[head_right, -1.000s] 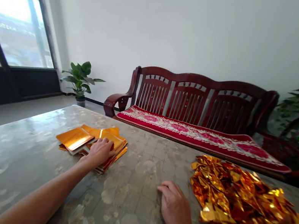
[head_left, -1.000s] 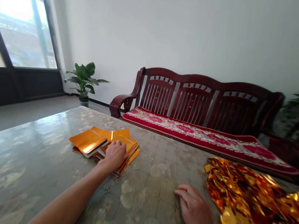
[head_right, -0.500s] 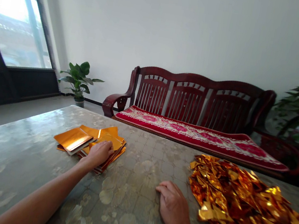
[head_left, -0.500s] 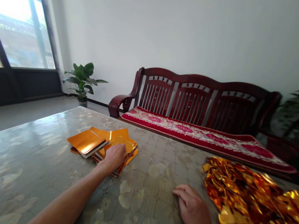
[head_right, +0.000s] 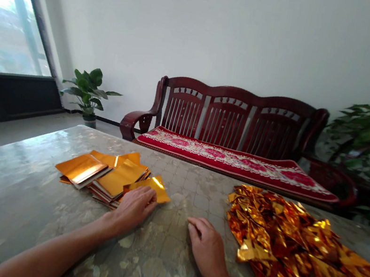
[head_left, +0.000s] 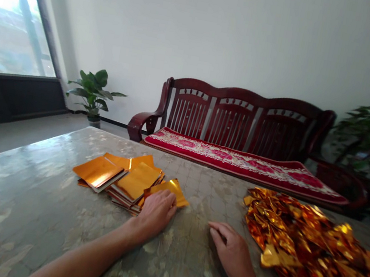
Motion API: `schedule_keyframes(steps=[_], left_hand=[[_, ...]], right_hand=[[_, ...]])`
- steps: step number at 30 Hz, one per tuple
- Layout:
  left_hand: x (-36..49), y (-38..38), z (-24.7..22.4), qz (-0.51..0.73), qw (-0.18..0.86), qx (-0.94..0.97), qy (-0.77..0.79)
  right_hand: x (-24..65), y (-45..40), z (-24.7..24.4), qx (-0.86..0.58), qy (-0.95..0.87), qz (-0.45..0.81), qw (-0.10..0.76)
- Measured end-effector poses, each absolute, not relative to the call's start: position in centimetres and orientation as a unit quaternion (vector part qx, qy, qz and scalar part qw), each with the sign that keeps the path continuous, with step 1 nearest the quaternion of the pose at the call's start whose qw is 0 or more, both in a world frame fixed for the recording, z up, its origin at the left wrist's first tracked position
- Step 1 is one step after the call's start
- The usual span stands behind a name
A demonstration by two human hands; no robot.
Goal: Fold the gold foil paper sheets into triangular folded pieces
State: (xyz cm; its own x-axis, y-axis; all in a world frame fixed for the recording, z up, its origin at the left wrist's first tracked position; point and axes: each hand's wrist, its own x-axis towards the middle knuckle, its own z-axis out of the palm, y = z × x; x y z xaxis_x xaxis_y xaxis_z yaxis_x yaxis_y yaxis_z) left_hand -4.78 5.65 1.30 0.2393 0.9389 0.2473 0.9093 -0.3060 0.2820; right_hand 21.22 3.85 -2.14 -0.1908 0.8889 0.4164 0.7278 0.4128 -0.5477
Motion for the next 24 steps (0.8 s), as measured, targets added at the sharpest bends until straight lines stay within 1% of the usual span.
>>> schedule_keyframes(steps=[2, 6, 10, 12, 14, 15, 17, 20, 22, 24], left_hand=[[-3.3, 4.4, 0.7, 0.195, 0.05, 0.817, 0.541], [-2.2, 3.0, -0.3, 0.22, 0.025, 0.85, 0.478], [-2.2, 2.8, -1.0, 0.233, -0.019, 0.883, 0.406], [-2.0, 2.8, -1.3, 0.227, -0.023, 0.899, 0.374], [-1.8, 2.7, -1.4, 0.218, -0.009, 0.906, 0.362], [-1.8, 2.8, -1.4, 0.213, 0.004, 0.905, 0.368], [-1.8, 3.0, -1.3, 0.207, 0.035, 0.89, 0.405], [-2.2, 3.6, -1.3, 0.244, 0.091, 0.839, 0.478], [-2.5, 4.1, -1.5, 0.306, 0.129, 0.798, 0.504], [-2.8, 4.6, -1.9, 0.373, 0.152, 0.761, 0.509]], right_hand=[[20.9, 3.7, -2.0, -0.551, -0.738, 0.157, 0.355], [20.2, 3.7, -2.1, -0.585, -0.683, 0.259, 0.351], [19.1, 3.9, -2.2, -0.552, -0.634, 0.365, 0.399], [18.5, 3.9, -2.0, -0.525, -0.612, 0.416, 0.421], [18.1, 3.7, -1.7, -0.514, -0.603, 0.422, 0.44], [18.1, 3.6, -1.5, -0.519, -0.602, 0.403, 0.454], [18.3, 3.3, -1.1, -0.541, -0.602, 0.322, 0.491], [19.2, 2.7, -0.6, -0.529, -0.639, 0.143, 0.54], [19.9, 2.2, -0.3, -0.468, -0.712, 0.022, 0.523], [20.3, 1.9, -0.1, -0.416, -0.78, -0.067, 0.463]])
